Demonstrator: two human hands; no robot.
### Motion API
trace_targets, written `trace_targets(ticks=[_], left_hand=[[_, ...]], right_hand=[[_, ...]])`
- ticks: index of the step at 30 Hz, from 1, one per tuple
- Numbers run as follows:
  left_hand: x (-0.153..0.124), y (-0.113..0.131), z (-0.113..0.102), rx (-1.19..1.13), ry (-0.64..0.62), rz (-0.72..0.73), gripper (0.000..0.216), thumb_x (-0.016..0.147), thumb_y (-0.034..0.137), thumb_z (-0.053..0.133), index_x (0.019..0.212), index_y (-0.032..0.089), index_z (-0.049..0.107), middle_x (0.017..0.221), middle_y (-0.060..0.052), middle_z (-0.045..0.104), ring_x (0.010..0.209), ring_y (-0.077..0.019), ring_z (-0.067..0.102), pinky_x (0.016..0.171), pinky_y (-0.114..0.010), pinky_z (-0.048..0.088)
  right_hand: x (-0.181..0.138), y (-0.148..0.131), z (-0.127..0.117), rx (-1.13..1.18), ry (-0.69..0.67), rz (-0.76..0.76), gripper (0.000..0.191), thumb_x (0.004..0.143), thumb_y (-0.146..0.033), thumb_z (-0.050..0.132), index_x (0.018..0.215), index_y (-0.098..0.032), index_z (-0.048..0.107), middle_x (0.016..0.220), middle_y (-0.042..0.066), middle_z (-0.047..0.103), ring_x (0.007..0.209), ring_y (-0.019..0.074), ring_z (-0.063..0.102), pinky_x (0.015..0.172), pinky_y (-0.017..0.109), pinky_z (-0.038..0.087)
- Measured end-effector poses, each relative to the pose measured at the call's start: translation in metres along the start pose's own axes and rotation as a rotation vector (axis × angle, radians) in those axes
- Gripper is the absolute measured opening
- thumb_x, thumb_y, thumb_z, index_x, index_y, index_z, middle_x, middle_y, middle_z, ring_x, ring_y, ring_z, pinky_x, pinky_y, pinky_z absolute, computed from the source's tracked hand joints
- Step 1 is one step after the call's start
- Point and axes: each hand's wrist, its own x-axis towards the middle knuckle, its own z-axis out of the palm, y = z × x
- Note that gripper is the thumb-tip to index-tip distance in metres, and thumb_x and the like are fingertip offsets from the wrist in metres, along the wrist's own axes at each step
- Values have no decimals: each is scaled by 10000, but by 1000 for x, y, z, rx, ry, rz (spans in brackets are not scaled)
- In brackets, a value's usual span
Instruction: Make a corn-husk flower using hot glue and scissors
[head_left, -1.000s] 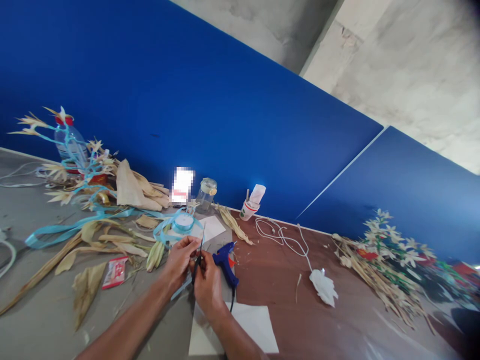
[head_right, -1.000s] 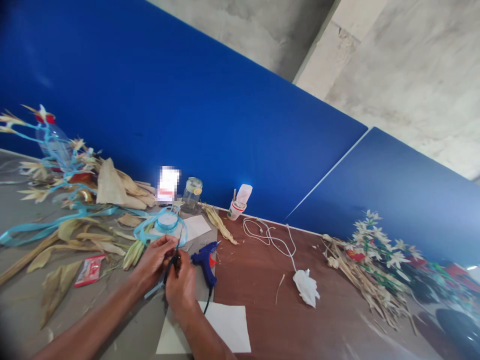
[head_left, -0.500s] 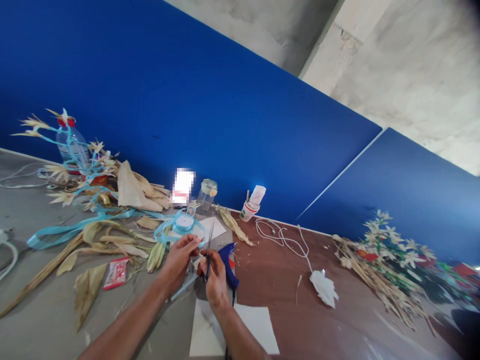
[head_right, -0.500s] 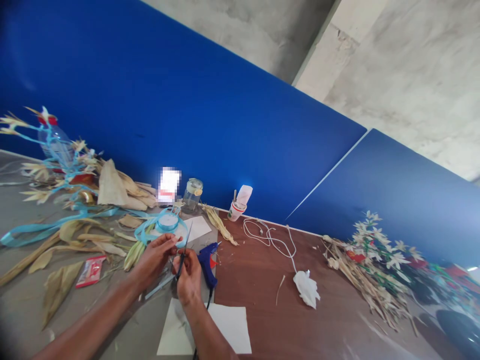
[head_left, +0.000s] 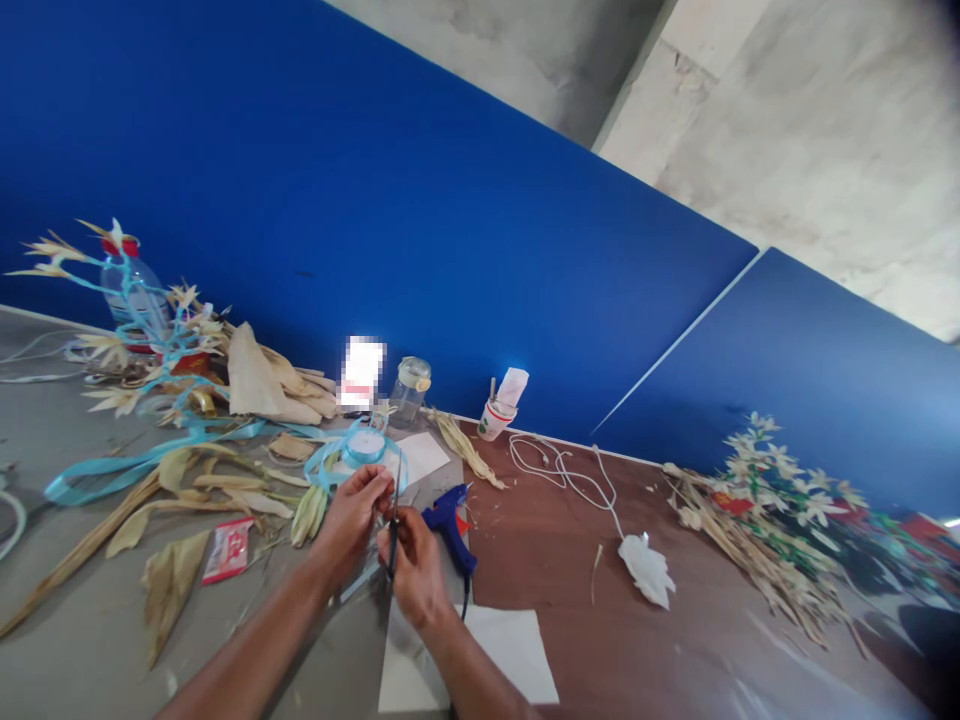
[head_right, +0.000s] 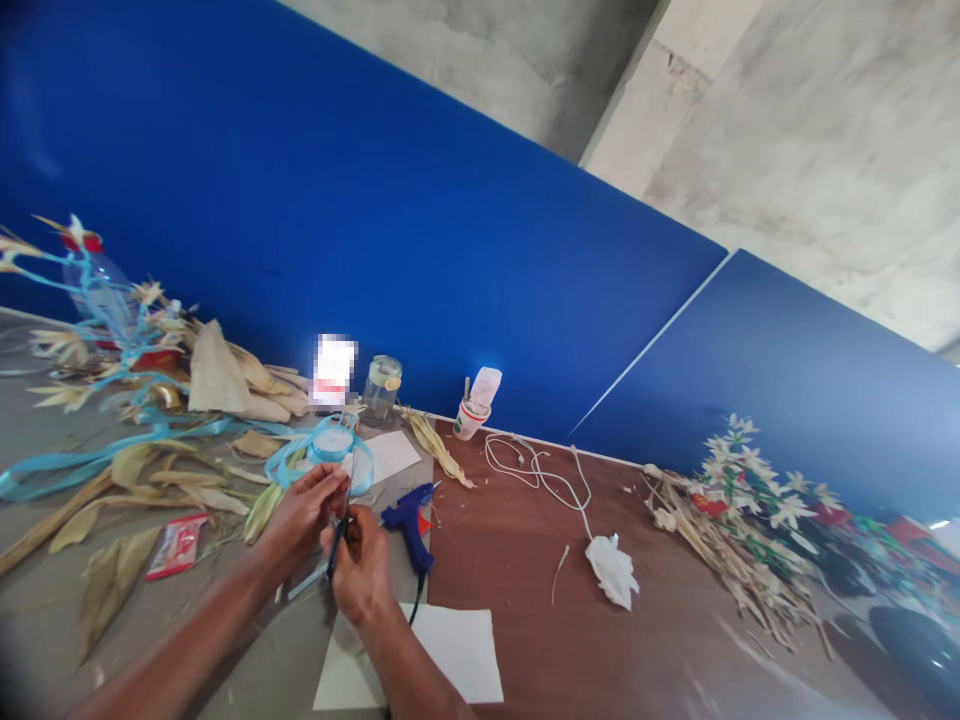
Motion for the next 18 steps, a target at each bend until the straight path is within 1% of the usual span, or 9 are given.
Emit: trace_targets(ticks=[5, 11, 15, 18], left_hand=[[0, -2, 0, 26, 36, -7, 320, 583, 401, 743, 604, 181, 512, 436, 89, 425, 380, -47, 355, 397, -181, 259], [-1, -3, 1, 64, 33, 9, 325, 610, 403, 735, 585, 177, 503, 443, 80, 429, 392, -49, 358, 395, -185, 250], [-3, -3, 1, 65, 50, -5, 341, 596, 419, 742, 583, 182, 498, 447, 82, 421, 380, -46, 344, 381, -189, 242], [-2, -5, 0, 65, 40, -16, 328, 618, 411, 729, 600, 187, 490, 455, 85, 410, 367, -43, 326, 358, -184, 219]], right_hand=[[-1, 11, 3, -75, -9, -17, 195, 796, -296, 529, 923, -157, 580, 645, -24, 542, 547, 110, 482, 536, 220, 403], [-1, 18, 3, -131, 27, -57, 222, 811, -284, 536, 986, -162, 599, 708, 6, 625, 590, 129, 549, 550, 223, 452], [-1, 23, 4, -171, 54, -94, 235, 815, -286, 535, 1001, -166, 615, 689, 10, 639, 600, 142, 571, 549, 228, 465], [-1, 27, 4, -199, 56, -111, 247, 815, -255, 516, 1017, -149, 611, 720, 30, 653, 627, 152, 587, 570, 237, 474]])
